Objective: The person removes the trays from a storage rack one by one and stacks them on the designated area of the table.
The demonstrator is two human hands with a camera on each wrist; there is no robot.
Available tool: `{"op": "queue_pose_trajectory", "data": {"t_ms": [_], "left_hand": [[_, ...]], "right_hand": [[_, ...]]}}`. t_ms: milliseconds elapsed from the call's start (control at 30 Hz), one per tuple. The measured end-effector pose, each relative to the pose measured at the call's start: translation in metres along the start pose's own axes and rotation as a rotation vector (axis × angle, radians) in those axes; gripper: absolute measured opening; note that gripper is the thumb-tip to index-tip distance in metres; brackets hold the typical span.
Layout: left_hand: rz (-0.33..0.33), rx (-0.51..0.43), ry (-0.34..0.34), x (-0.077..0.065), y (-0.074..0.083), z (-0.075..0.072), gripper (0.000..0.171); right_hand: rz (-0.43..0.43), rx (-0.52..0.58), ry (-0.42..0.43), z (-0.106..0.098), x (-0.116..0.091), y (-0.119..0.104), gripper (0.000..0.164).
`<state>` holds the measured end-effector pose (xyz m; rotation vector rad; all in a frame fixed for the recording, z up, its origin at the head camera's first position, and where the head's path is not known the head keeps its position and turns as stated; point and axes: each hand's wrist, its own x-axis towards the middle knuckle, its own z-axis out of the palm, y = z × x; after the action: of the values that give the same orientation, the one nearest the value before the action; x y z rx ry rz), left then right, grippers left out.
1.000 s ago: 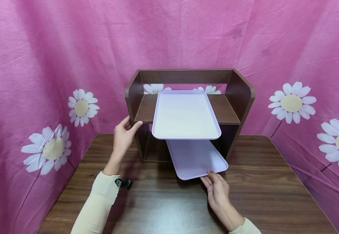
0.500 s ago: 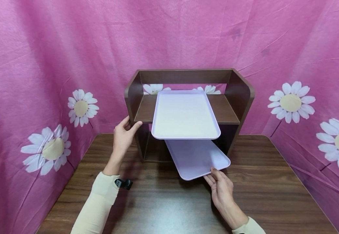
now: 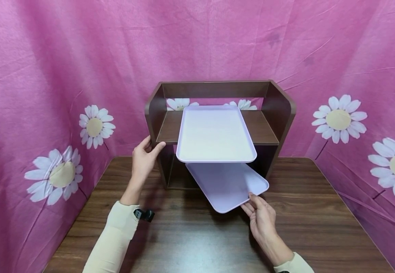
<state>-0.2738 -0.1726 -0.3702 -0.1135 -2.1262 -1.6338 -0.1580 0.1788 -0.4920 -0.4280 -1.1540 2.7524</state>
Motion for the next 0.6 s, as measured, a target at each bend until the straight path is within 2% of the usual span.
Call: {"op": "queue_pose_trajectory", "data": {"t_ms": [367, 600], "left_hand": [[0.003, -0.038, -0.004, -0.001, 0.001, 0.001, 0.051], [0.006, -0.042, 0.002, -0.001, 0.001, 0.001, 0.051]], "right_hand": [[0.013, -0.020, -0.039, -0.004, 0.000, -0.009, 0.027], [-0.019, -0.064, -0.050, -0.005, 0.002, -0.013, 0.030]]}}
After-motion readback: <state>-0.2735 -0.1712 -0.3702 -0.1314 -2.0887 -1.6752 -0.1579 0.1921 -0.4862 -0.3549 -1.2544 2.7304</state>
